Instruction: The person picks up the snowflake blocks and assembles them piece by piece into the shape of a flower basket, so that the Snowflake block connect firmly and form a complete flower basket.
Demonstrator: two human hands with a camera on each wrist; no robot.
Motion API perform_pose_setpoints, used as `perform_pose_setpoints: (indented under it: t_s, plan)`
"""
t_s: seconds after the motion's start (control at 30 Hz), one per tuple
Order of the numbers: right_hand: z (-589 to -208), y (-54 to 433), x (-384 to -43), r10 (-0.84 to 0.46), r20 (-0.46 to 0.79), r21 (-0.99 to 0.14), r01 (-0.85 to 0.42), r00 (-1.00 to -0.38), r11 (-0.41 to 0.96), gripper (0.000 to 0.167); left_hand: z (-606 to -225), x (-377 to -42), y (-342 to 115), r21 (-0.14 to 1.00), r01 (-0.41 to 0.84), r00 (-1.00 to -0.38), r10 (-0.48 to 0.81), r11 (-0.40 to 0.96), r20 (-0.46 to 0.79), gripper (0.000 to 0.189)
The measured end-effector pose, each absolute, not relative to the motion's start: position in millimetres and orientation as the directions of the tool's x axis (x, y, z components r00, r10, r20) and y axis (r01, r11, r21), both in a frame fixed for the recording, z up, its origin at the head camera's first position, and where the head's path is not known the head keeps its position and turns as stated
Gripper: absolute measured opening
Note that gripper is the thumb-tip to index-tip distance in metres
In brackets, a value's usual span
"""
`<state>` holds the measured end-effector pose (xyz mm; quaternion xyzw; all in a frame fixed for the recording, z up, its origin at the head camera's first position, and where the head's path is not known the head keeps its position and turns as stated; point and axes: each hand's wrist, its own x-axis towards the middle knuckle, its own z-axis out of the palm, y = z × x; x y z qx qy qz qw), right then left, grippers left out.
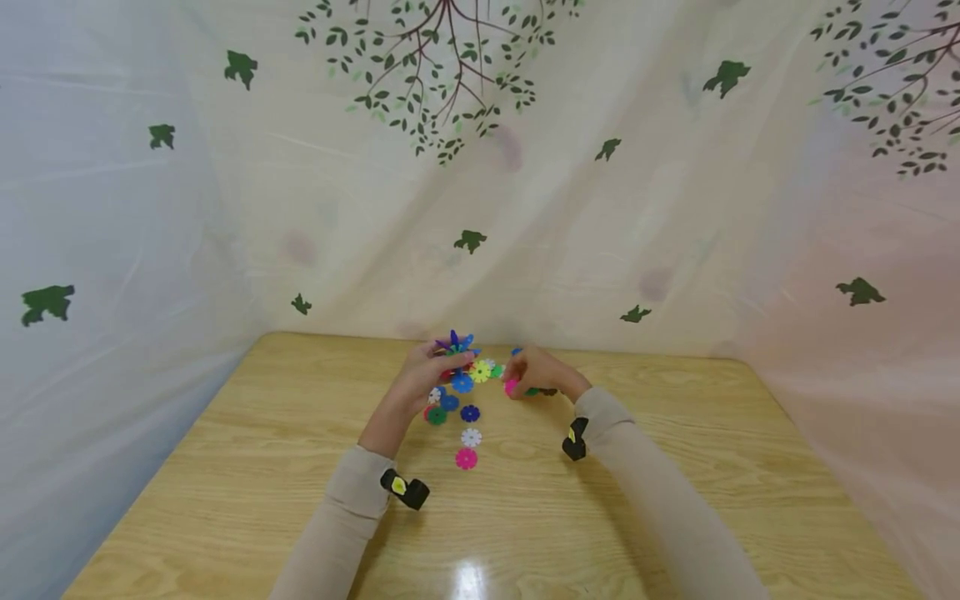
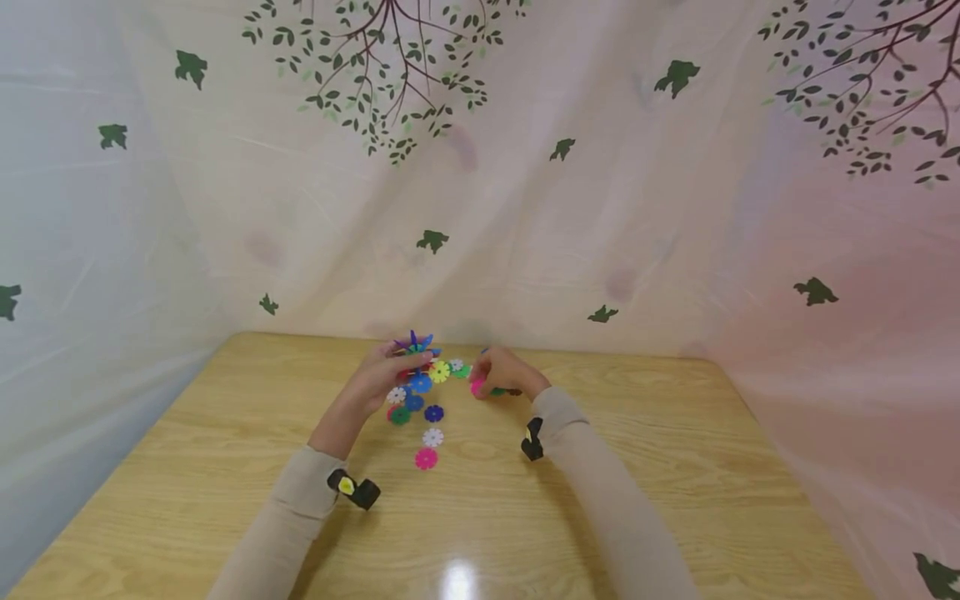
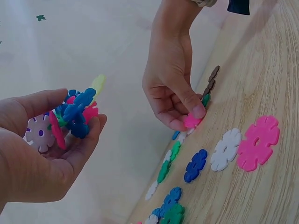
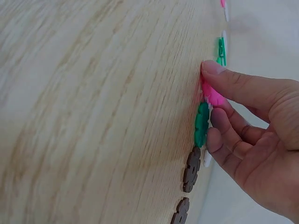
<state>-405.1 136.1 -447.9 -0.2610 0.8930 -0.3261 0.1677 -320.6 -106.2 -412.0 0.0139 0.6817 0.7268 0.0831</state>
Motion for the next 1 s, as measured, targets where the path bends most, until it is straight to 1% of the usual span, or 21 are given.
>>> perform_pose_setpoints:
  t_s: [0.17, 0.3, 0.4, 0.5, 0.7, 0.93, 1.0]
  plan:
    - [-447.8, 137.9, -404.8, -0.591, -0.105, -0.682, -0.375, -0.800, 0.628, 0.018, -412.8, -321.8, -107.2, 0.993, -0.102, -0.987, 0.131, -0.060, -0.094, 0.039]
    - [-444.4, 140.0, -400.2, -0.580, -0.120, -0.714, -0.336, -0.806, 0.614, 0.015, -413.9, -322.9, -108.0, 0.994, -0.096, -0.988, 0.129, -0.053, -0.089, 0.038]
    - [-442.5, 141.4, -397.3, -0.559, -0.130, -0.748, -0.289, -0.819, 0.598, 0.017, -414.3, -324.1, -108.1, 0.994, -0.101, -0.987, 0.130, -0.047, -0.094, 0.039]
    - [-437.0, 141.0, -392.8, -0.551, -0.112, -0.789, -0.263, -0.827, 0.555, 0.020, -414.2, -325.0, -107.7, 0.993, -0.110, -0.986, 0.128, -0.050, -0.103, 0.041]
    - [-419.6, 135.7, -376.9, -0.464, -0.055, -0.891, -0.166, -0.884, 0.422, 0.025, -413.9, -325.0, -107.5, 0.992, -0.109, -0.985, 0.142, -0.056, -0.100, 0.044]
    - [-408.2, 126.2, -358.4, -0.325, 0.072, -0.958, -0.156, -0.943, 0.241, 0.025, -415.8, -325.5, -105.8, 0.994, -0.104, -0.980, 0.175, -0.025, -0.098, 0.047]
    - [-404.9, 122.5, -354.4, -0.276, 0.095, -0.965, -0.156, -0.956, 0.210, 0.026, -416.3, -325.8, -105.0, 0.995, -0.101, -0.979, 0.178, -0.023, -0.096, 0.046]
